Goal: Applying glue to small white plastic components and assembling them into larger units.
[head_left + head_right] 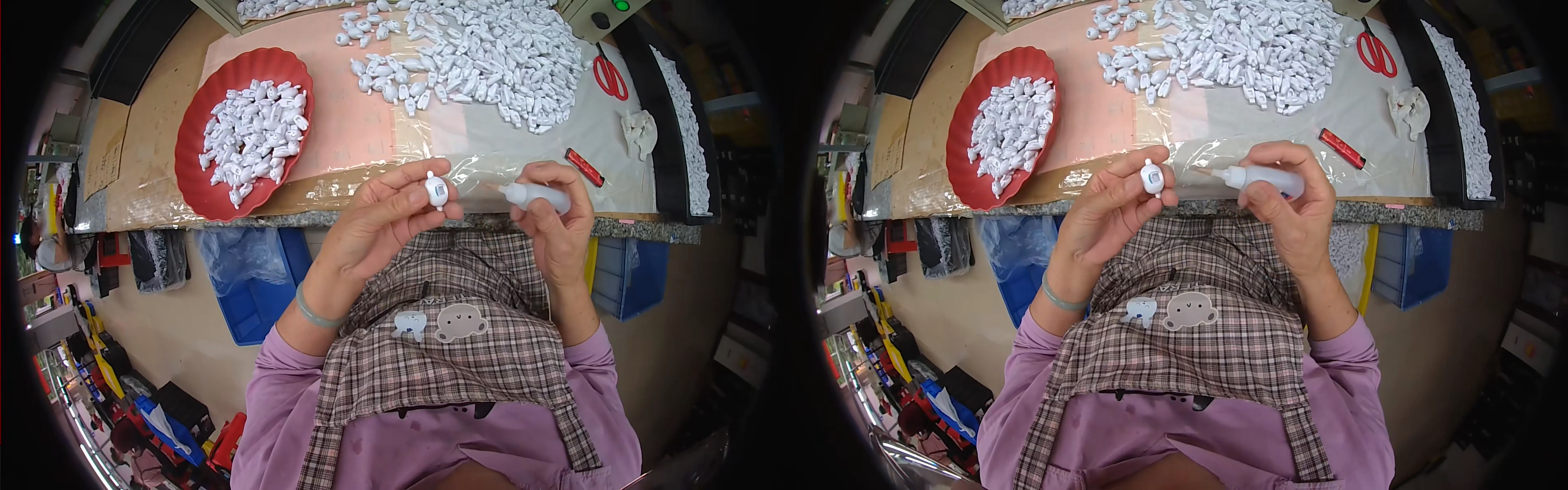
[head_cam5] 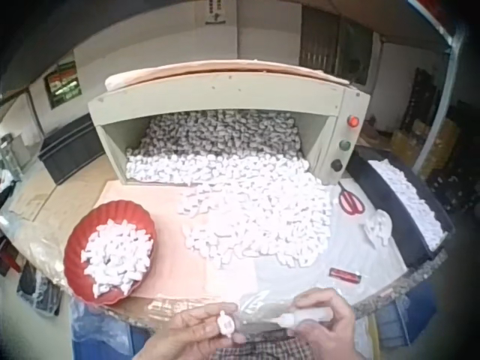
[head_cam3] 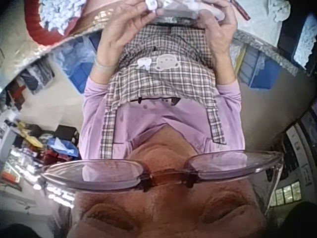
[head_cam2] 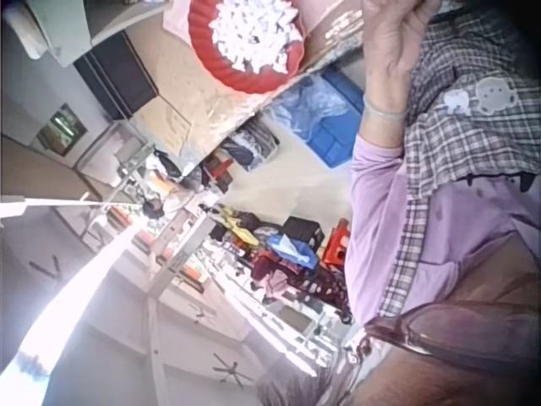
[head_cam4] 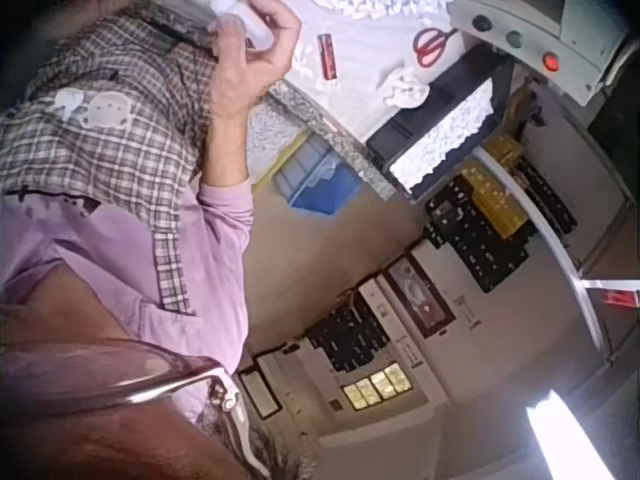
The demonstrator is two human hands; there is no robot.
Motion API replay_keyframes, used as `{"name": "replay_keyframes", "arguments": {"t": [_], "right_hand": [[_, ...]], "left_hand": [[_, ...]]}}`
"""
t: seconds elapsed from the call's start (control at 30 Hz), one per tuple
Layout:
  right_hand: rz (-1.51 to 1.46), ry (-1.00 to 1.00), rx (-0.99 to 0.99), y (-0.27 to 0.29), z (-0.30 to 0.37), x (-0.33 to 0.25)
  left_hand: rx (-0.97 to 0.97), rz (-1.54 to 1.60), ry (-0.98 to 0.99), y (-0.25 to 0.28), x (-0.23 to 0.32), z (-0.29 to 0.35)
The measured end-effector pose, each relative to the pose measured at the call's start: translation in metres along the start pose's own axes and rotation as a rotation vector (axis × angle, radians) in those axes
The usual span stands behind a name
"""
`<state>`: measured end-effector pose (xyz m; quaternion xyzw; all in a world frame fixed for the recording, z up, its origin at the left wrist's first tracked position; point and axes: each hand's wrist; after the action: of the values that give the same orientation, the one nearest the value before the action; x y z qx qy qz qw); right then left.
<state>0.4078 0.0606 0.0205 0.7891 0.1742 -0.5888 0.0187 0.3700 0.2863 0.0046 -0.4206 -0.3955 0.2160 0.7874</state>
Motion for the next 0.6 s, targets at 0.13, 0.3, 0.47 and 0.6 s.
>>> {"name": "replay_keyframes", "arguments": {"t": [0.13,0.3,0.47,0.6], "right_hand": [[-0.021,0.094,0.103,-0.001,-0.002,-0.006],[0.051,0.219,0.049,-0.006,0.001,-0.014],[0.351,0.399,-0.065,-0.004,0.003,-0.013],[0.402,0.42,-0.085,-0.006,0.004,-0.015]], "left_hand": [[-0.057,-0.015,-0.005,0.0,-0.007,0.001],[0.01,-0.064,-0.006,-0.004,-0.008,0.003],[0.066,-0.132,-0.031,-0.004,-0.01,0.003],[0.065,-0.126,-0.034,-0.003,-0.011,0.003]]}}
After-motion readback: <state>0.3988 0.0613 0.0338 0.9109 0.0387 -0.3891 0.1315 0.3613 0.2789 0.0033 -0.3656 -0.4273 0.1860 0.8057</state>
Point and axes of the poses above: each hand's wrist, its own z-axis away from the middle knuckle, its own y-axis out of the back of the hand, x = y × z, and after that the axes turned 14 degrees about y, right-handed
